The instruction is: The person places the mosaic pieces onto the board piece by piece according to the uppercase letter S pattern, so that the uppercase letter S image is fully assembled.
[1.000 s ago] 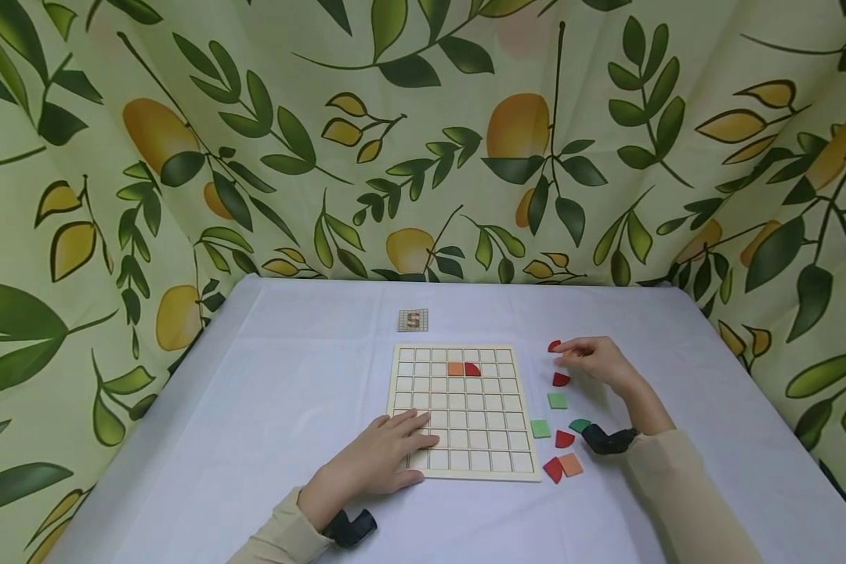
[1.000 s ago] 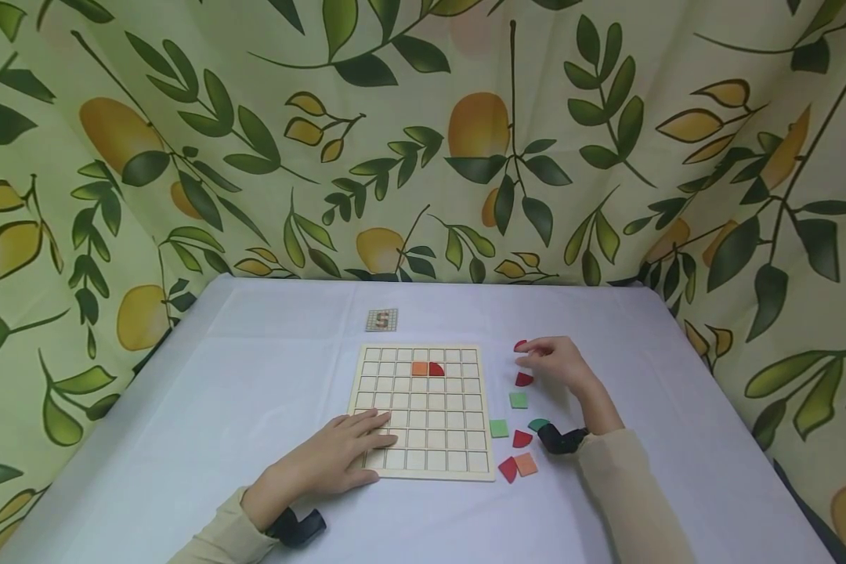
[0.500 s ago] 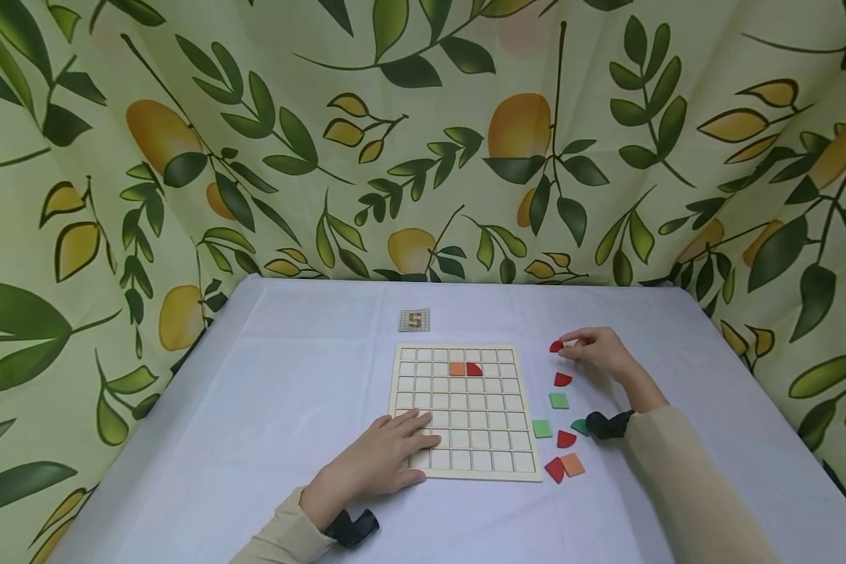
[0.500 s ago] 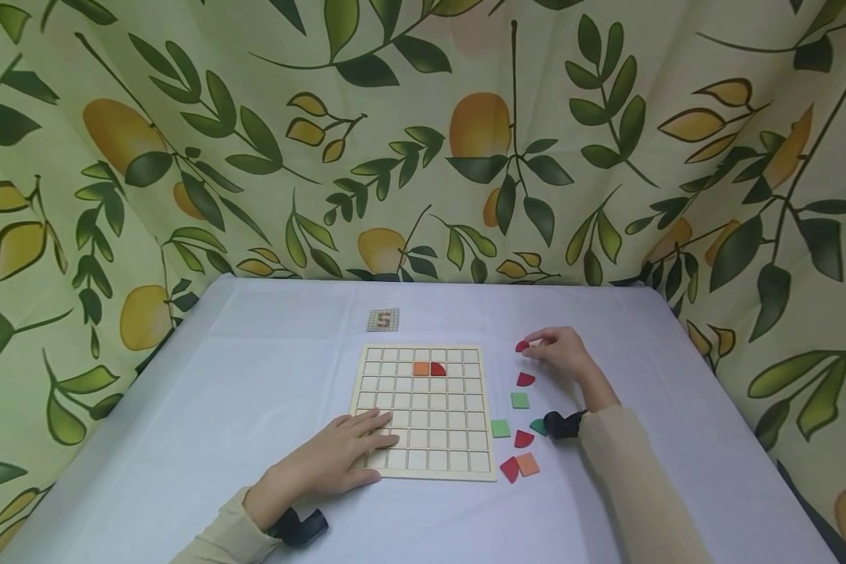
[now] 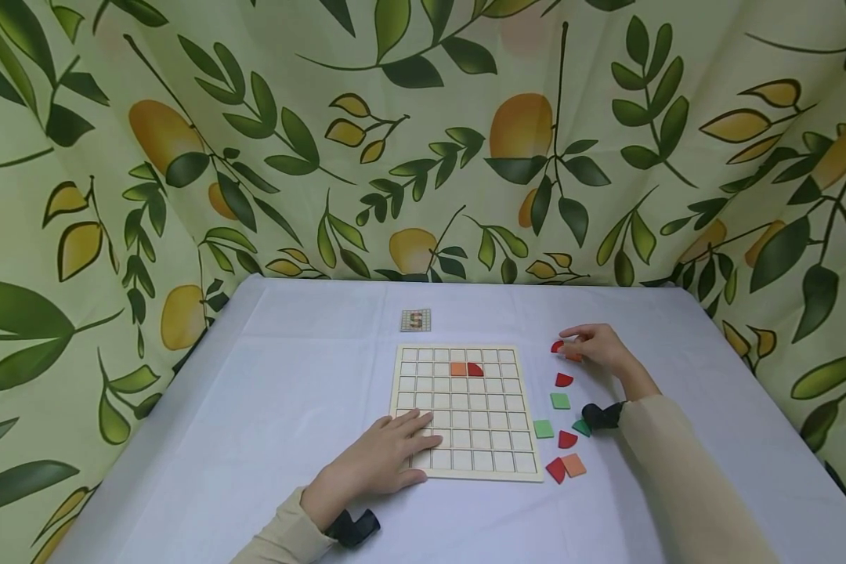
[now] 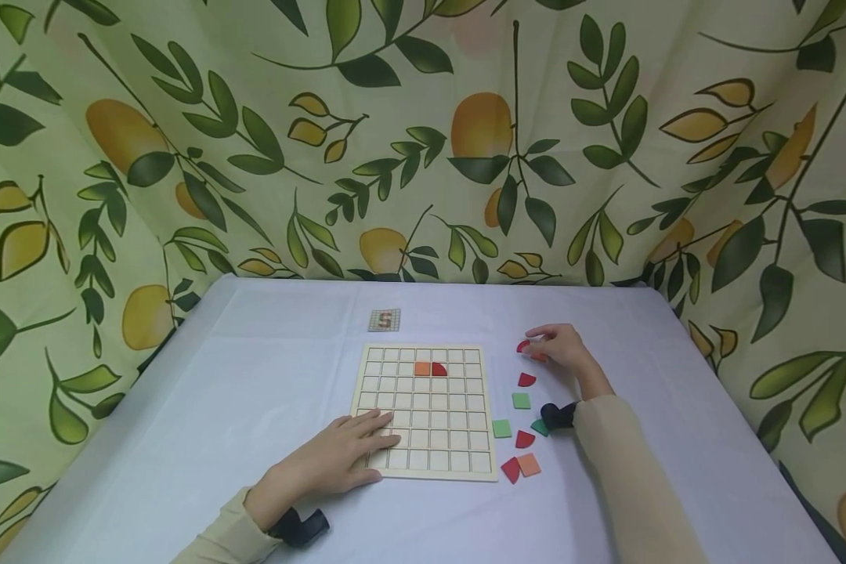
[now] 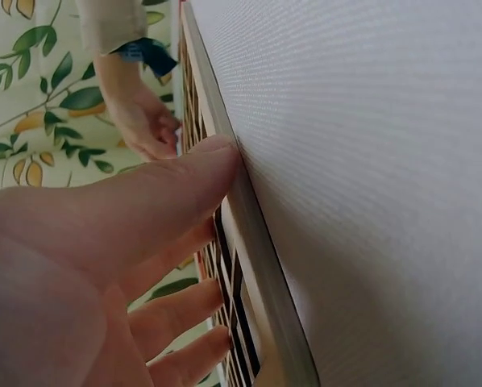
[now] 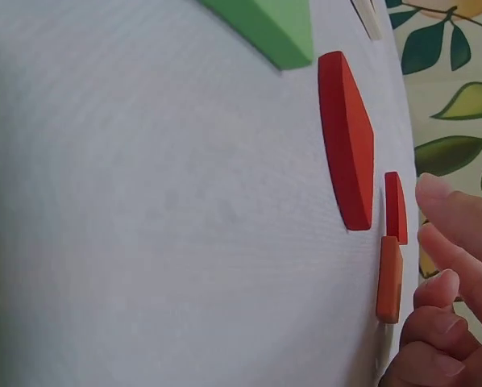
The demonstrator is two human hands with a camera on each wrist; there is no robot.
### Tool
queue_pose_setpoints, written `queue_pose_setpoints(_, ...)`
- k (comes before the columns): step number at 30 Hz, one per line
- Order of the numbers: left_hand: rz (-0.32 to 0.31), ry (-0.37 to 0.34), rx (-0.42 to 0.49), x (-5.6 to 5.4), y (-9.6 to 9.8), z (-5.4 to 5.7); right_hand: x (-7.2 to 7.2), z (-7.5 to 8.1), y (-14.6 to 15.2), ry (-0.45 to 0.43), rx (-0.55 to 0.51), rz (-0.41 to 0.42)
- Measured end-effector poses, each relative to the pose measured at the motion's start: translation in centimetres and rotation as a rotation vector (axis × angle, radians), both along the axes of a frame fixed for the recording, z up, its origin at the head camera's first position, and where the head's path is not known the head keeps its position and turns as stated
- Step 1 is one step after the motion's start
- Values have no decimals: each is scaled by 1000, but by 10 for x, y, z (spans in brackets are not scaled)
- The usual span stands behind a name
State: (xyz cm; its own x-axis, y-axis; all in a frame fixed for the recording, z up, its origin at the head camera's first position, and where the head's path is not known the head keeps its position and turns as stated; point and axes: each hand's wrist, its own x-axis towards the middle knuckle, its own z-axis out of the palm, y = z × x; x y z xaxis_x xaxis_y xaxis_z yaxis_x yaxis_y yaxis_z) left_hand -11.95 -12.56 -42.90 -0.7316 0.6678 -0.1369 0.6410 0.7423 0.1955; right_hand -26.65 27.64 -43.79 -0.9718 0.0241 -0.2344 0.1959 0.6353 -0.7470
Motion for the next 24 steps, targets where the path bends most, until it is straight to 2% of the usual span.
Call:
queue_pose_setpoints(10,-14,40,-8,2,-1,3,-1,-4,-1,-31,5,-3)
queue_pose_setpoints(24,-12,35,-21,2,-1,5,-1,-4,-1,-39,32,-11)
